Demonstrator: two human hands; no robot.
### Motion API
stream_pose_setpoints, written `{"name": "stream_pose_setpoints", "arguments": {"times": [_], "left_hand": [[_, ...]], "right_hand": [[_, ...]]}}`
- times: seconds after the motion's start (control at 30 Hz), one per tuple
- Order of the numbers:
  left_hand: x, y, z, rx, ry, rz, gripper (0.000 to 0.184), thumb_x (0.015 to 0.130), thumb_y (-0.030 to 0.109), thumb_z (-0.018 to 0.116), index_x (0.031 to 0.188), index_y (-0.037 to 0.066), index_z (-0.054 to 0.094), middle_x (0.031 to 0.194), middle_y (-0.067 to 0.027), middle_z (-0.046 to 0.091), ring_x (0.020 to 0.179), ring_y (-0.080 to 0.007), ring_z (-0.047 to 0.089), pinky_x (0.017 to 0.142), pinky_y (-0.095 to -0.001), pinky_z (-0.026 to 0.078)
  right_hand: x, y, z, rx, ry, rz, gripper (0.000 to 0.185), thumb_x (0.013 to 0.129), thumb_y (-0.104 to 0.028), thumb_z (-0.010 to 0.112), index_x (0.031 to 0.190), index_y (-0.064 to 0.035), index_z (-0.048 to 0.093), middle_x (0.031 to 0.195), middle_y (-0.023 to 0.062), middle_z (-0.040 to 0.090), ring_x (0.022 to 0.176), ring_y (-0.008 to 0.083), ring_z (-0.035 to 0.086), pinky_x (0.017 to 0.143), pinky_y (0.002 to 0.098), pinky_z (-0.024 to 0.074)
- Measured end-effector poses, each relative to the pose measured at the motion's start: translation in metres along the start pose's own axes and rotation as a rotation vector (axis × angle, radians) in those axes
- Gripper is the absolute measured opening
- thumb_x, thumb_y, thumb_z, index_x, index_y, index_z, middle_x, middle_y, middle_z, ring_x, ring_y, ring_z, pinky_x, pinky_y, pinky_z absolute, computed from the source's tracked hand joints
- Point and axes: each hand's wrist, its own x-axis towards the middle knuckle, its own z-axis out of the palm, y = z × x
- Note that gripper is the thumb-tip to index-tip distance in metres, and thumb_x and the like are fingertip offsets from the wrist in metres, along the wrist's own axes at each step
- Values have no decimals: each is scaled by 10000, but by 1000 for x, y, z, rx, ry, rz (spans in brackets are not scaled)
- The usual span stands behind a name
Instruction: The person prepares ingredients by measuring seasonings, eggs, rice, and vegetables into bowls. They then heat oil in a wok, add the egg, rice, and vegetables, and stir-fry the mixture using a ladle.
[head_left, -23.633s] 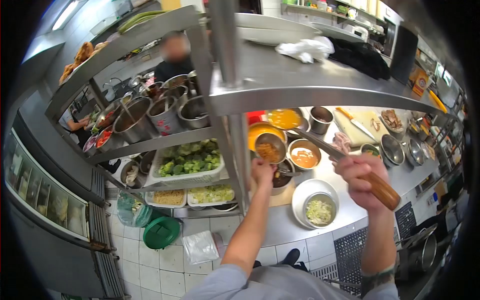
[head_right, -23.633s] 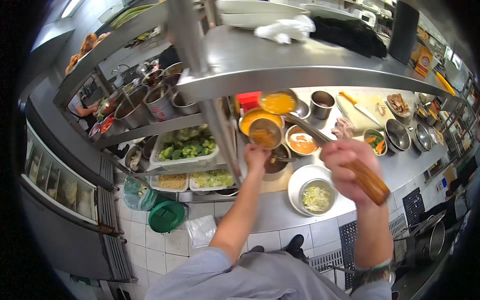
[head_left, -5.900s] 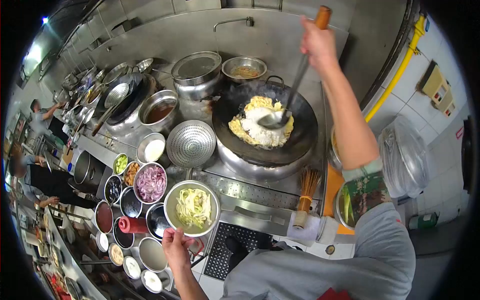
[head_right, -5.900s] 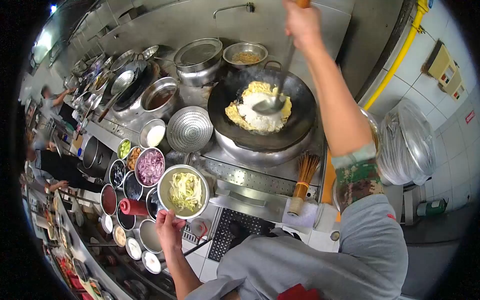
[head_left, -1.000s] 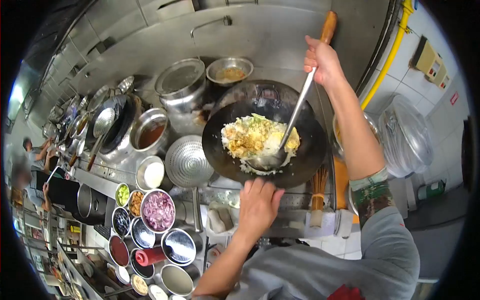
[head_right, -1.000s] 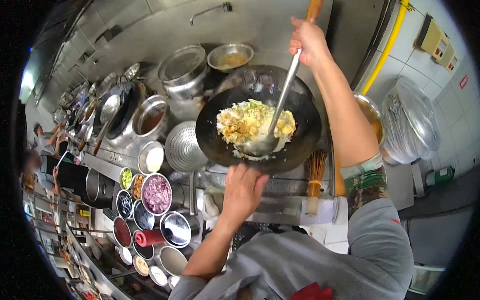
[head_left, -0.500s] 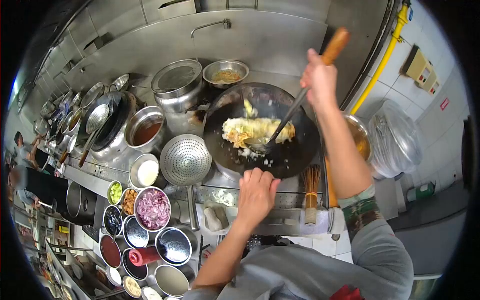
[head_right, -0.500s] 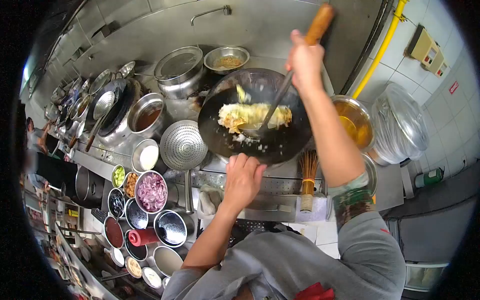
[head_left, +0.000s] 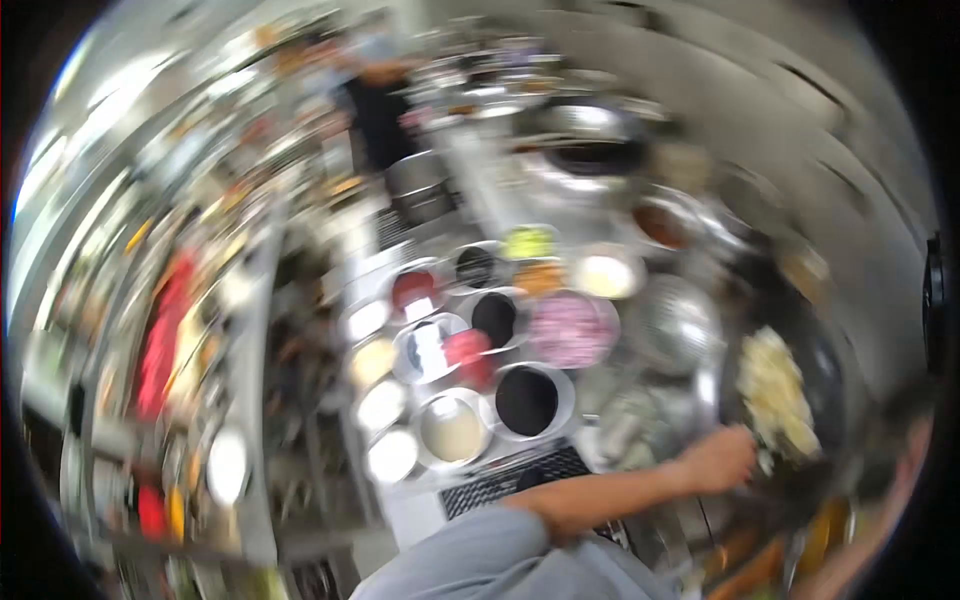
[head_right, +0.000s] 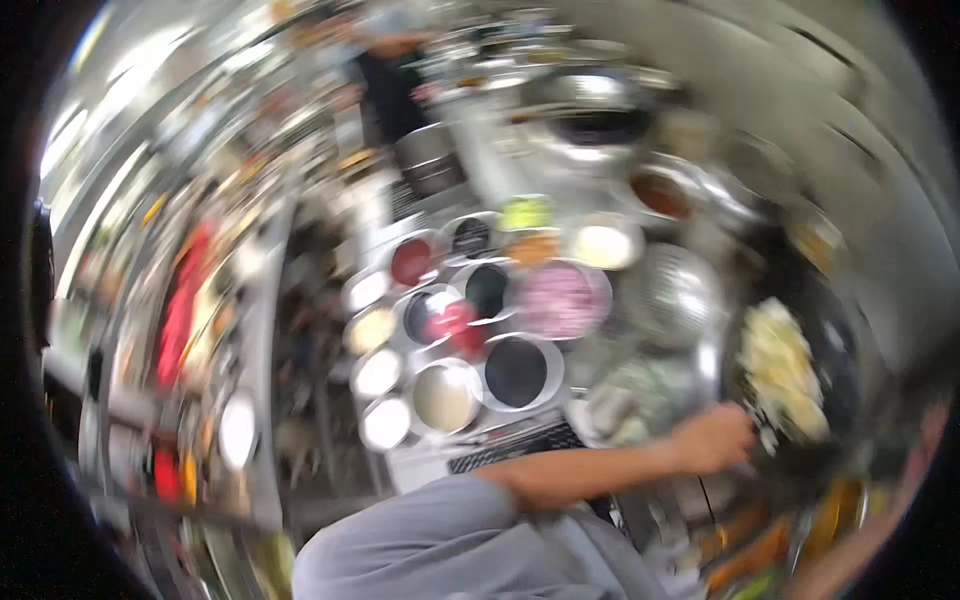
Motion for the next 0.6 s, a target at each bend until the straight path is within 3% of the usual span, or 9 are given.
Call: {"name": "stream_pose_setpoints", "arguments": {"times": [0.03, 0.13, 0.23, 0.4, 0.47, 0.53, 0.6], "left_hand": [[10, 16, -15, 117, -216, -83, 265, 830, 303, 639, 815, 38, 652, 897, -155, 588, 880, -345, 552, 747, -453, 445], [8, -2, 27, 254, 33, 25, 277, 807, 347, 677, 867, 76, 666, 977, -88, 563, 1001, -274, 500, 809, -397, 397], [6, -7, 35, 231, 89, 27, 278, 805, 365, 681, 872, 96, 670, 1002, -62, 548, 1041, -252, 467, 831, -378, 369], [8, -16, 48, 240, 90, 29, 303, 807, 382, 679, 883, 90, 686, 1014, -67, 560, 1061, -261, 477, 855, -386, 377], [9, -14, 50, 211, 71, -7, 309, 805, 387, 681, 890, 89, 696, 1023, -69, 564, 1076, -263, 477, 870, -390, 378], [10, -10, 43, 186, 27, -28, 316, 803, 390, 682, 897, 89, 706, 1033, -73, 567, 1090, -265, 477, 887, -395, 378], [11, -12, 45, 209, 13, -27, 322, 803, 397, 682, 899, 90, 708, 1035, -77, 572, 1092, -264, 479, 891, -401, 382]], "right_hand": [[12, 18, -17, 42, -52, 21, 324, 992, -211, 535, 1273, -57, 576, 837, 54, 554, 701, 181, 506, 632, 333, 402], [42, 54, -51, 297, -236, 74, 303, 1001, -249, 512, 1193, -46, 629, 856, 122, 607, 764, 270, 565, 725, 426, 443], [74, 71, -72, 496, -469, 99, 334, 1010, -287, 489, 1114, -35, 681, 876, 191, 660, 827, 359, 623, 819, 519, 485], [149, 29, -54, -1273, -47, -812, 427, 913, -457, 572, 863, -35, 617, 792, 165, 574, 649, 355, 502, 616, 479, 435], [147, 34, -67, -1213, 143, -735, 398, 901, -410, 598, 923, -16, 646, 794, 170, 572, 673, 358, 513, 647, 498, 446], [120, 87, -32, -1289, 229, -647, 396, 869, -369, 615, 1025, -8, 669, 855, 183, 608, 688, 348, 533, 617, 498, 446], [107, 123, -16, -1315, 247, -533, 419, 845, -393, 639, 1026, -17, 680, 875, 181, 628, 726, 347, 557, 648, 494, 457]]}}
